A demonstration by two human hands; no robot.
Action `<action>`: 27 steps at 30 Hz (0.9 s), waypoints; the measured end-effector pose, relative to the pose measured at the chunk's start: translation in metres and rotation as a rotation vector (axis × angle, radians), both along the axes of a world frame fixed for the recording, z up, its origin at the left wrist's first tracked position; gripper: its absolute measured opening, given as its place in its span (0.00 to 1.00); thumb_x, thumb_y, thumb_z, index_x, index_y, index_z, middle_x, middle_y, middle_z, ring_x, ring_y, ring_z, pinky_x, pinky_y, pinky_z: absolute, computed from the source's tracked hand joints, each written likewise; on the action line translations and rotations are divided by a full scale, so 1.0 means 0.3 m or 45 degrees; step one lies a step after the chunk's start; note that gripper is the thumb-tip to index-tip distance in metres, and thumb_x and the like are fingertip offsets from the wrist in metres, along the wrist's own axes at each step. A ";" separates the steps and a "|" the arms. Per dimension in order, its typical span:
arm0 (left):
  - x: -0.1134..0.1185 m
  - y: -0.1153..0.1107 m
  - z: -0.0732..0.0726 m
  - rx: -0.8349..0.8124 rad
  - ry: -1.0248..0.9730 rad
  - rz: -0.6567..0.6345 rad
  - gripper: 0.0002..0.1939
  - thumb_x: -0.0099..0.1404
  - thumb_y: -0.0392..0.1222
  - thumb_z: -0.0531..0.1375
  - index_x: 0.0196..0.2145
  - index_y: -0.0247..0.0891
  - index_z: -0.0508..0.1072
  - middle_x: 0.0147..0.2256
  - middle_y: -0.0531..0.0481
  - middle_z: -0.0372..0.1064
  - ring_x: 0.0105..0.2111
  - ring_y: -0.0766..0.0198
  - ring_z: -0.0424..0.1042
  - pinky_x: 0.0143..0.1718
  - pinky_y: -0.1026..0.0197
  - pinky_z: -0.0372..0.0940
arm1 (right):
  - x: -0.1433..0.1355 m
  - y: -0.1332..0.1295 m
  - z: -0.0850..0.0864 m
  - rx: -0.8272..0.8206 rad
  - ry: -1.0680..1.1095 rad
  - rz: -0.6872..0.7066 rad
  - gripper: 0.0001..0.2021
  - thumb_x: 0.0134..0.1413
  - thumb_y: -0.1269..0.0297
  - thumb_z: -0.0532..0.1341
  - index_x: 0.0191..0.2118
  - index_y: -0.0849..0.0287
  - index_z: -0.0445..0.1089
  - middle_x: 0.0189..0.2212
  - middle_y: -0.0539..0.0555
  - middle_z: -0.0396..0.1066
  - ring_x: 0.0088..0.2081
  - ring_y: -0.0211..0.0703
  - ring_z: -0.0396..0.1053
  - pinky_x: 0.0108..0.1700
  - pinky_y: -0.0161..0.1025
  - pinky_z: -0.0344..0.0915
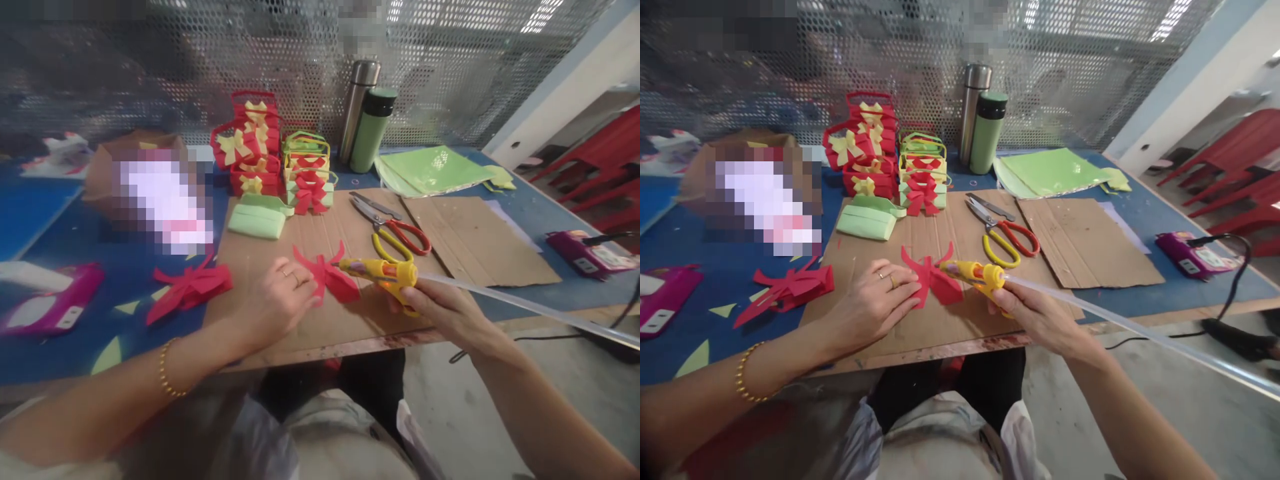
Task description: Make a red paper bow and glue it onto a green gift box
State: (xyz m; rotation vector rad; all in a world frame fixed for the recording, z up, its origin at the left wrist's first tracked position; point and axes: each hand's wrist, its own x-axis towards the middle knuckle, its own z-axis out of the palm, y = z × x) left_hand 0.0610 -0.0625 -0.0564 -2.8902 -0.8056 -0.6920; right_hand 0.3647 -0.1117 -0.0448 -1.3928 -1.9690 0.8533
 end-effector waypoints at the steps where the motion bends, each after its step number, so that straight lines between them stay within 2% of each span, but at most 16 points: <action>1: -0.007 0.000 -0.001 -0.033 -0.034 -0.003 0.11 0.75 0.35 0.55 0.40 0.35 0.78 0.42 0.42 0.79 0.44 0.56 0.74 0.51 0.50 0.63 | -0.002 0.000 0.002 -0.028 -0.009 -0.002 0.30 0.69 0.37 0.51 0.29 0.55 0.75 0.24 0.53 0.70 0.25 0.43 0.67 0.27 0.39 0.66; 6: -0.024 -0.002 -0.006 -0.062 -0.073 0.000 0.13 0.76 0.33 0.53 0.40 0.36 0.79 0.44 0.43 0.79 0.47 0.56 0.75 0.51 0.51 0.62 | -0.020 -0.005 0.014 -0.086 -0.064 -0.052 0.32 0.68 0.35 0.50 0.28 0.56 0.75 0.24 0.53 0.70 0.25 0.42 0.67 0.27 0.37 0.66; 15: -0.031 -0.001 -0.008 -0.229 -0.112 0.039 0.15 0.75 0.33 0.53 0.42 0.38 0.80 0.45 0.45 0.78 0.47 0.56 0.74 0.51 0.50 0.60 | -0.064 0.012 0.049 0.063 -0.216 -0.012 0.32 0.69 0.36 0.49 0.25 0.55 0.72 0.24 0.53 0.70 0.26 0.42 0.68 0.31 0.38 0.69; 21: -0.029 0.003 -0.010 -0.241 -0.148 0.043 0.14 0.74 0.34 0.54 0.41 0.39 0.81 0.43 0.46 0.77 0.46 0.56 0.73 0.49 0.50 0.61 | -0.066 0.016 0.042 0.041 -0.156 0.022 0.32 0.69 0.36 0.49 0.25 0.55 0.69 0.26 0.54 0.71 0.28 0.43 0.69 0.32 0.39 0.70; 27: -0.029 0.001 -0.008 -0.204 -0.162 0.025 0.14 0.75 0.33 0.53 0.42 0.37 0.80 0.44 0.46 0.79 0.47 0.56 0.74 0.49 0.51 0.59 | -0.084 0.026 0.050 0.081 -0.049 0.097 0.27 0.70 0.39 0.52 0.27 0.54 0.68 0.27 0.53 0.70 0.29 0.43 0.68 0.33 0.39 0.68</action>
